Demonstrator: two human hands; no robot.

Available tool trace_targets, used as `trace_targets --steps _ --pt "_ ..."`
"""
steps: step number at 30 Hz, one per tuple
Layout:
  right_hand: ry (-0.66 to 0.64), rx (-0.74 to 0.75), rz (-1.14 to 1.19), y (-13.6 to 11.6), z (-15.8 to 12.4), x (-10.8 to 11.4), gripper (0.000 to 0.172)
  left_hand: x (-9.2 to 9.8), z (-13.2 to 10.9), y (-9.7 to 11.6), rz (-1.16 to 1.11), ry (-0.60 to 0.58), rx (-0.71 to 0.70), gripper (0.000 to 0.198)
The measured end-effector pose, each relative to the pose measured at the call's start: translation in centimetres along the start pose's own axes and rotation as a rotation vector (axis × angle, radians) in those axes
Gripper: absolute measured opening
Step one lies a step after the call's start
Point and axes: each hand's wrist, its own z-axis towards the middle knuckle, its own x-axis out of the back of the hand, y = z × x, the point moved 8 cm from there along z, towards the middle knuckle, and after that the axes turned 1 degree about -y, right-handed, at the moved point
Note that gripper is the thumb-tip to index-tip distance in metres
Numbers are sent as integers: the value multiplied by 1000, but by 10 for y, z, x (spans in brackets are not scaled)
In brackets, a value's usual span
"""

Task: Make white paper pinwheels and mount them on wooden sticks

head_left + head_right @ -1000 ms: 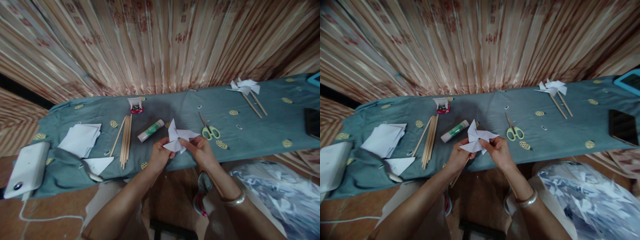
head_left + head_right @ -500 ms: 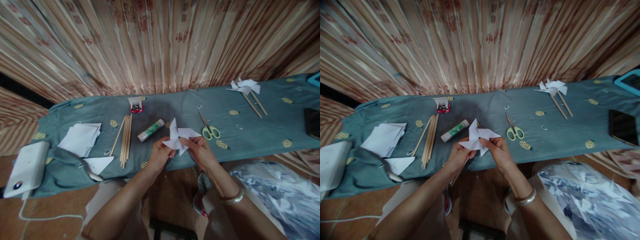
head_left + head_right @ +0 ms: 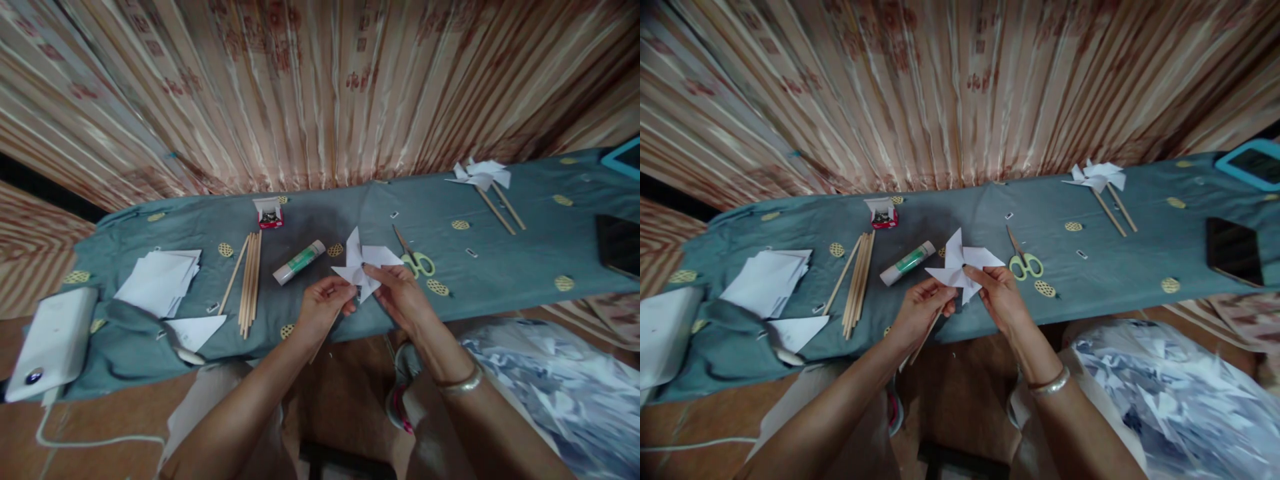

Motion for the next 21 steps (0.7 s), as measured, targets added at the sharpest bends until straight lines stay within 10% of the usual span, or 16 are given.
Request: trace_targets --steps 21 --pt "-30 89 58 -18 4 12 21 14 -13 15 153 93 -32 25"
